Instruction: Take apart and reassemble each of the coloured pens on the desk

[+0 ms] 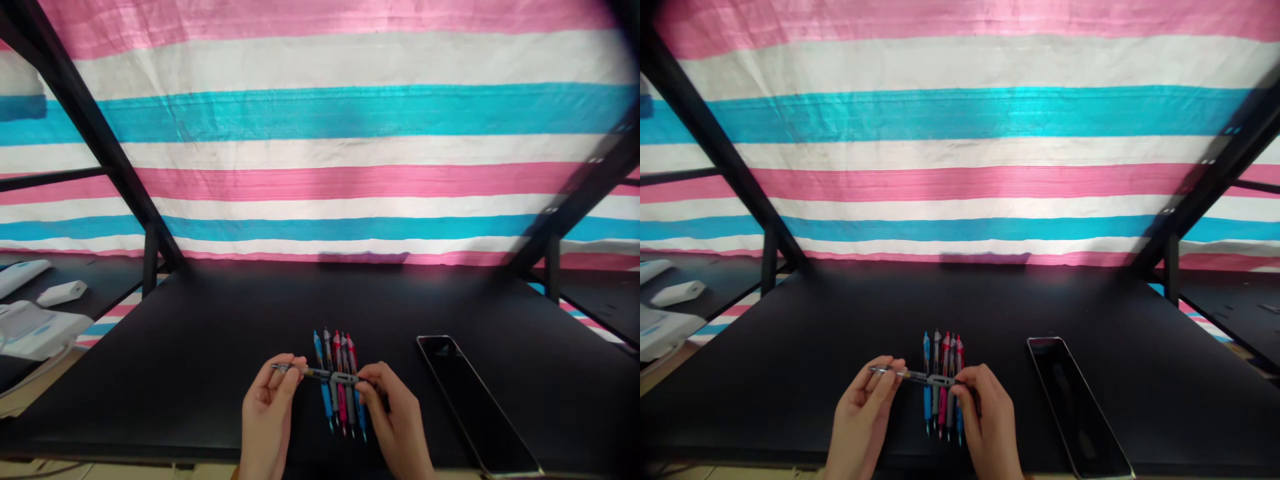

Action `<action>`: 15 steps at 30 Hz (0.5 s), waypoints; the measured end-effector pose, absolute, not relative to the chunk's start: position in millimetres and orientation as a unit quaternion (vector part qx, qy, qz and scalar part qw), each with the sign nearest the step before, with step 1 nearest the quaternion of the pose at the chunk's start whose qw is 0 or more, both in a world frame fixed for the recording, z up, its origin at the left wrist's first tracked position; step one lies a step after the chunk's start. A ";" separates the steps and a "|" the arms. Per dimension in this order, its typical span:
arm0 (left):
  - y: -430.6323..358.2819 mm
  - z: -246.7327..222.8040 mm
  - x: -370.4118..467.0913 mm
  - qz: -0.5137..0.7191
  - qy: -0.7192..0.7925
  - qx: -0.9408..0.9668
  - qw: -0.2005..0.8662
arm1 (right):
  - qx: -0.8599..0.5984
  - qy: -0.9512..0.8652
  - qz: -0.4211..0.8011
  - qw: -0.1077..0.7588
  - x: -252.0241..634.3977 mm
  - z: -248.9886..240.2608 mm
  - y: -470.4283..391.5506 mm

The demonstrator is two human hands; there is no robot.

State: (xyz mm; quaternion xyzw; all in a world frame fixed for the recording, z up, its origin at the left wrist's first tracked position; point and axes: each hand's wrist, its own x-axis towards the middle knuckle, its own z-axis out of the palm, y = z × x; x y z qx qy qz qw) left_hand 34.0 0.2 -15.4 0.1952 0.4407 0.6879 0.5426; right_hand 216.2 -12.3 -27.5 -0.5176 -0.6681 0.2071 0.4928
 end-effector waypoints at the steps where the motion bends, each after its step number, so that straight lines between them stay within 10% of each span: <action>1: 0.0 -14.7 35.4 0.689 0.447 0.187 0.539 | -0.521 -0.676 0.194 0.484 215.7 -28.0 -12.2; 15: 1.9 -2.8 47.1 0.728 0.393 0.264 0.496 | -0.495 -0.686 0.222 0.484 215.5 -21.3 -15.0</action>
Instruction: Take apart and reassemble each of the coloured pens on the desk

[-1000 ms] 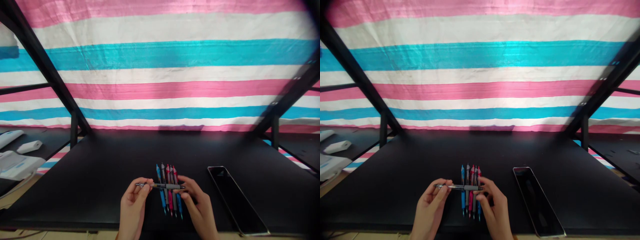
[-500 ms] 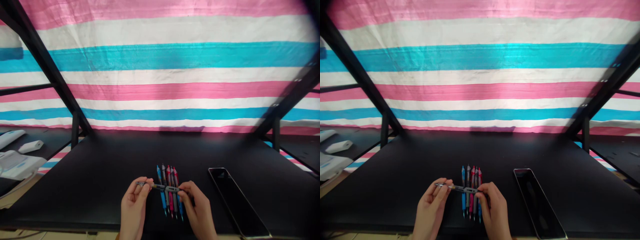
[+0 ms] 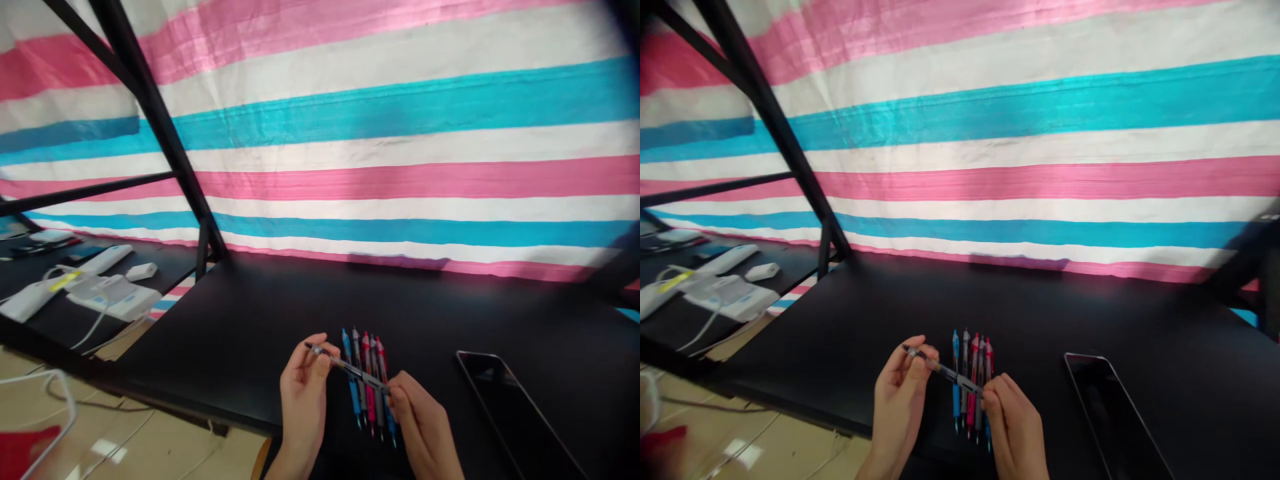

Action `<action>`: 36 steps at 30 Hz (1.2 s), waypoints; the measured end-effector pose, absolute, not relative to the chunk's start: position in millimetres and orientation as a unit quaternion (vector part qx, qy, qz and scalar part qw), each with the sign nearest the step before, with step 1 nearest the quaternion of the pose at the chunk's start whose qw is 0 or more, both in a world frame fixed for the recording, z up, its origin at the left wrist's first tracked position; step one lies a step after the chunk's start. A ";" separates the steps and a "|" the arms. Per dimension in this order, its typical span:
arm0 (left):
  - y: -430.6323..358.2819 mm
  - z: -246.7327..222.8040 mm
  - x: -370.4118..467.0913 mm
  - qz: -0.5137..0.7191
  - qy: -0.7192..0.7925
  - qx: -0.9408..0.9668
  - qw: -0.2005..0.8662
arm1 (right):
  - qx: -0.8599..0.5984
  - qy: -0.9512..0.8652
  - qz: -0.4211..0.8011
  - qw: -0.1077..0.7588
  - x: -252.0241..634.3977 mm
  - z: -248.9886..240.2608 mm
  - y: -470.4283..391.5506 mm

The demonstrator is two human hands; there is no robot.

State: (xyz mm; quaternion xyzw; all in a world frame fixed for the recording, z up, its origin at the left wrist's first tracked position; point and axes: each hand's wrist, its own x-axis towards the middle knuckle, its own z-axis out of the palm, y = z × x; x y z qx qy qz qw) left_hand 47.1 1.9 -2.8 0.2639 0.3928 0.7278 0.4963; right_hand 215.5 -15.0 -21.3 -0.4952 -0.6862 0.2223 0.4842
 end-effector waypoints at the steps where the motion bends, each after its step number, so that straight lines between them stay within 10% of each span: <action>1: 3.7 0.2 44.1 0.734 0.381 0.261 0.497 | -0.489 -0.677 0.240 0.494 215.9 -20.8 -15.5; 36: 28.0 21.8 -4.0 0.640 0.418 0.432 0.479 | -0.509 -0.626 0.298 0.510 214.6 -18.3 -15.5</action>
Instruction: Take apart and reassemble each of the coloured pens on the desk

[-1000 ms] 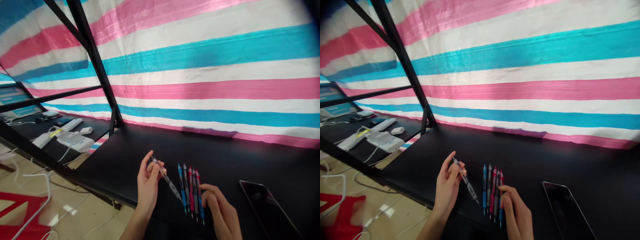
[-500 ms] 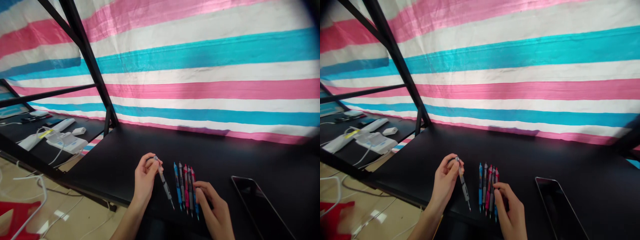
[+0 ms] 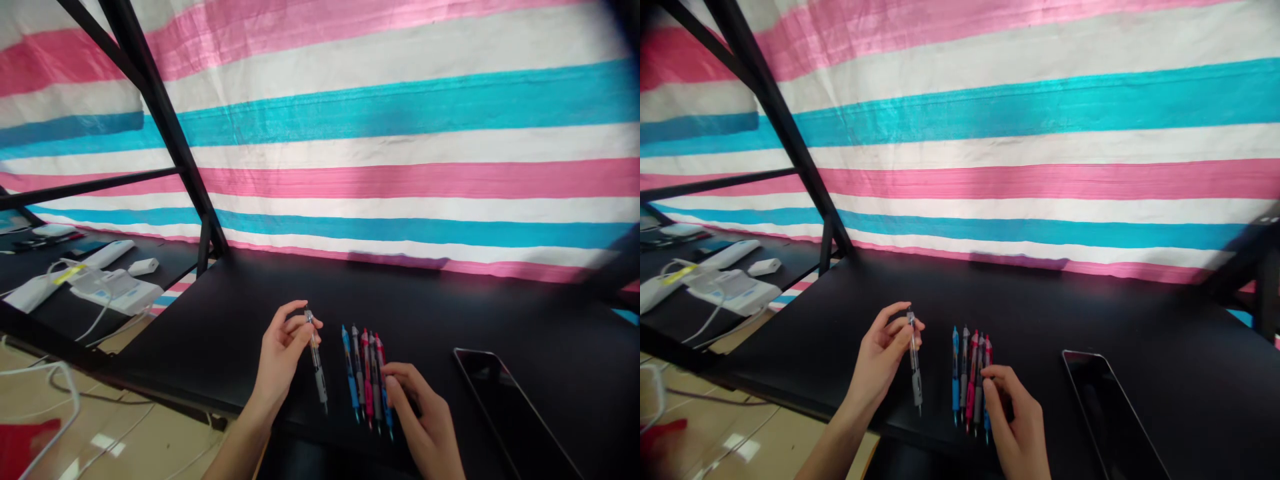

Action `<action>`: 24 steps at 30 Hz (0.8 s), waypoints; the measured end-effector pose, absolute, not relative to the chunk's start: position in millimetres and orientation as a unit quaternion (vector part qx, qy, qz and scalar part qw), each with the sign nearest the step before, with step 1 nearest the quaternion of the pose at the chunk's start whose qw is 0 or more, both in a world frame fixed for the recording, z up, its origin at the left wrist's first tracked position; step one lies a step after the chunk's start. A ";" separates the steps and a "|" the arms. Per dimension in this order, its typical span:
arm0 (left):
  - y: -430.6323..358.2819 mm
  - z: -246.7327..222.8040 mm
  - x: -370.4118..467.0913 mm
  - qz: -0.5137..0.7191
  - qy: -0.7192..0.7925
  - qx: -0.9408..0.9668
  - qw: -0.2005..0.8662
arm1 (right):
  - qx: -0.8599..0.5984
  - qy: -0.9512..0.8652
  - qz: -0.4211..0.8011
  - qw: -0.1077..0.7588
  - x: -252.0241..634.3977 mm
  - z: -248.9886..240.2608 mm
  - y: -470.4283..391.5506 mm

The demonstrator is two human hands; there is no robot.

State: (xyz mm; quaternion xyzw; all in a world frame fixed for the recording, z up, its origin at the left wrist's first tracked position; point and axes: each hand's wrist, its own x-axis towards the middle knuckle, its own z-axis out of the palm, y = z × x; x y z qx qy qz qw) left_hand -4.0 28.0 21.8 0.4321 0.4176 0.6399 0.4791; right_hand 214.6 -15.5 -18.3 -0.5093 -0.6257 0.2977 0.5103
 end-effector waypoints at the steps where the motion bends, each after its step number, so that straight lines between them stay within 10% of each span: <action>1: 28.8 22.1 -5.7 0.636 0.418 0.437 0.480 | -0.510 -0.626 0.298 0.510 214.6 -18.3 -15.5; 24: 64.9 22.2 -73.2 0.470 0.567 0.570 0.364 | -0.493 -0.631 0.295 0.521 217.5 -18.7 -15.5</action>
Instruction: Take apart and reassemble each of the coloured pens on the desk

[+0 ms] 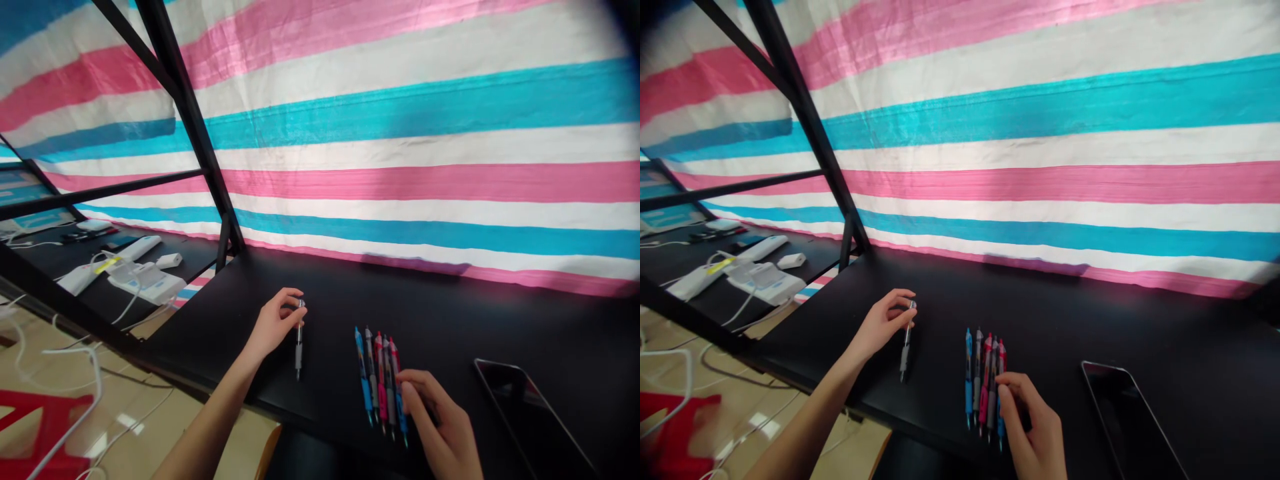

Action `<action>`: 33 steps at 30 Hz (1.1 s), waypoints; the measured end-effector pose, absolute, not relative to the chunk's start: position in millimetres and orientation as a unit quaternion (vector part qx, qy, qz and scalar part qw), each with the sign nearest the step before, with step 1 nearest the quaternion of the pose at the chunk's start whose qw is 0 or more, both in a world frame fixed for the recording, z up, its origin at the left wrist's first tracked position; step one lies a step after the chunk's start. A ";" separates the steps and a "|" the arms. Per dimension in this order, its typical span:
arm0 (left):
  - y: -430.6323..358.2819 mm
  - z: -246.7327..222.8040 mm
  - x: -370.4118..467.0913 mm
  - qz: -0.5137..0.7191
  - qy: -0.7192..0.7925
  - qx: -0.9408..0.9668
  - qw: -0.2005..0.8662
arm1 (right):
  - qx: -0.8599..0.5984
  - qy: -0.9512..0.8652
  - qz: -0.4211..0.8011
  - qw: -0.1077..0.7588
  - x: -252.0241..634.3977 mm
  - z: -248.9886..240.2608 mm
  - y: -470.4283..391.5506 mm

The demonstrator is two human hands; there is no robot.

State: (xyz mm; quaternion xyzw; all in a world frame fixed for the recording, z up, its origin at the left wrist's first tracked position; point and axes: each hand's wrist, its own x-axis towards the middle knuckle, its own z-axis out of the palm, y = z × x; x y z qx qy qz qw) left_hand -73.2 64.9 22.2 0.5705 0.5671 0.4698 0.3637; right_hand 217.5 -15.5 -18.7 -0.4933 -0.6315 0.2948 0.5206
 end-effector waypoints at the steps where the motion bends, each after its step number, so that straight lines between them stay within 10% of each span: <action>1: 66.5 20.7 -76.4 0.453 0.580 0.582 0.346 | -0.495 -0.631 0.296 0.520 217.4 -18.3 -15.5; 14: 56.1 14.2 -74.6 0.318 0.671 0.666 0.067 | -0.512 -0.595 0.339 0.519 218.2 -20.6 -17.0; 33: 31.9 4.0 -3.3 0.270 0.344 0.898 -0.059 | -0.509 -0.568 0.373 0.529 218.8 -20.5 -16.2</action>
